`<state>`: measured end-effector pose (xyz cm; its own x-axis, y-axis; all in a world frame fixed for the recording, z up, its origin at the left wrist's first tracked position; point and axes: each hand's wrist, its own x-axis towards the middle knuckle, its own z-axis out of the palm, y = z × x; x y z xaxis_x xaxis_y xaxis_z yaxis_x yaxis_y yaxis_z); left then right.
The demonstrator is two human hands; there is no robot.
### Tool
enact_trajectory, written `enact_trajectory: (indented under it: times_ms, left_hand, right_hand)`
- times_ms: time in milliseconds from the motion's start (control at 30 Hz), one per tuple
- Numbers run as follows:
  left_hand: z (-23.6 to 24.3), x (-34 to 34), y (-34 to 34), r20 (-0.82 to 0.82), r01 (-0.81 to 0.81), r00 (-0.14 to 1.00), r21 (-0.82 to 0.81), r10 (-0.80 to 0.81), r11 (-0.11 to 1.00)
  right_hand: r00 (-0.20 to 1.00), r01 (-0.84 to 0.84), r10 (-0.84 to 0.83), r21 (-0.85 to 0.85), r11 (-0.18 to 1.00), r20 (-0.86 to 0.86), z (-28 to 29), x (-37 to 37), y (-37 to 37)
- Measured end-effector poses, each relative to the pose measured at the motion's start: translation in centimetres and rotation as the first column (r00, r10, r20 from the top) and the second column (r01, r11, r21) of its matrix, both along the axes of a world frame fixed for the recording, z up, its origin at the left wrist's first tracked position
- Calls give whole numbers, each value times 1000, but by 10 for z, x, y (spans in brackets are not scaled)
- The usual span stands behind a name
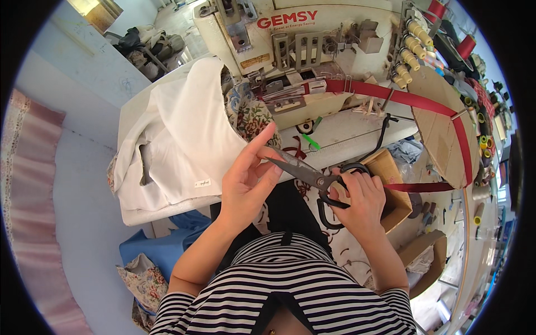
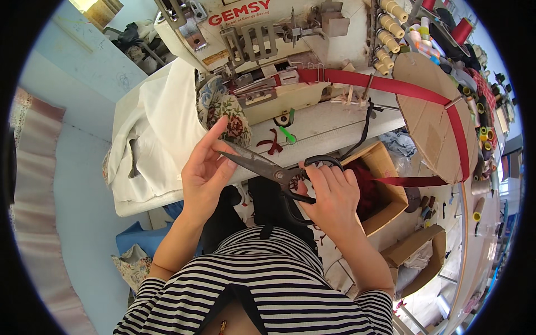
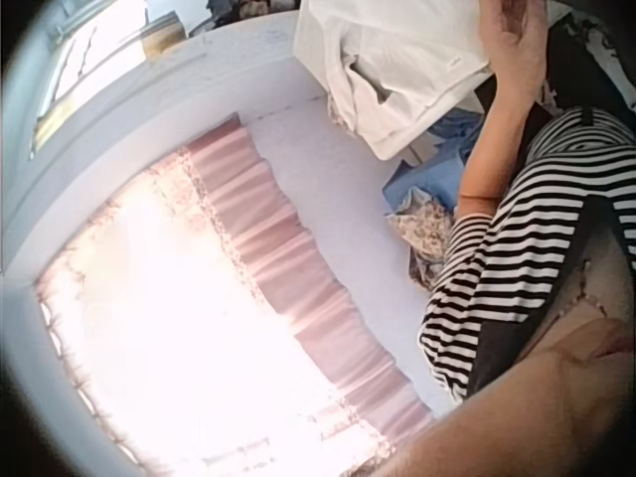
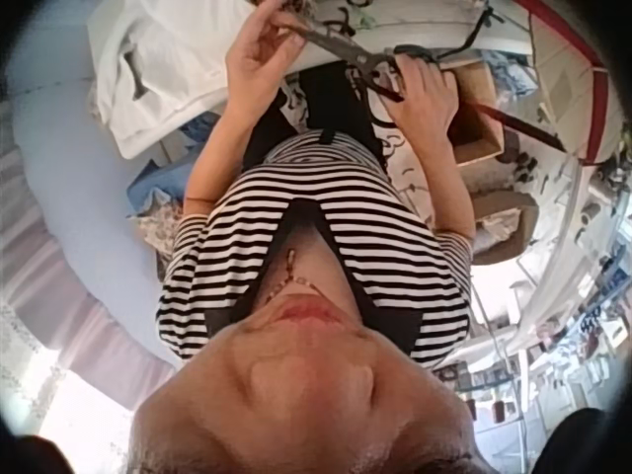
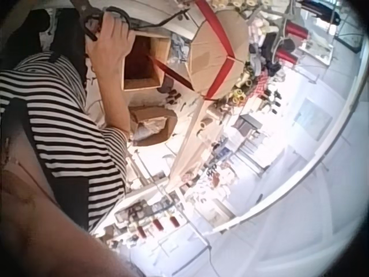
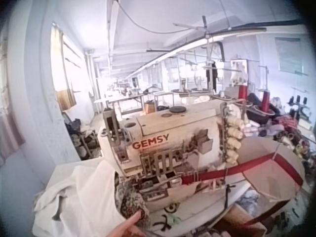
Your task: The person sews a floral-patterned fabric piece using a GEMSY overlock sewing machine, aligning edges and feeding the material through the machine. They trim excess threads with scissors and handle a white fabric piece, continuing to sew and trim along the edges.
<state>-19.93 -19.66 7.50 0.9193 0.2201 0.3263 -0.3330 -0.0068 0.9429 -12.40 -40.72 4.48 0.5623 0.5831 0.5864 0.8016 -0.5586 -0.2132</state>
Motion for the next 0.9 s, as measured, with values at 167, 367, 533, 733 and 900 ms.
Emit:
enact_trajectory:
  times_ms: [167,367,533,733,900]
  left_hand:
    - [0,-1,-1,-24,-17,1000,-11,17,1000]
    - [1,-2,1,-32,-21,999,27,21,999]
    - [1,-2,1,-90,-32,995,16,34,999]
    - [-7,4,0,-97,-19,995,-69,13,997]
    - [-12,8,5,-105,29,993,-169,-47,985]
  right_hand:
    - [1000,-3,3,-13,1000,-6,3,1,-1]
    - [1000,-14,14,-17,1000,-21,4,2,-2]
    - [1000,-10,10,13,1000,4,2,3,-1]
    - [996,-9,11,31,999,-87,-12,-2,-6]
    - [918,132,-61,157,979,-391,-27,-3,-20]
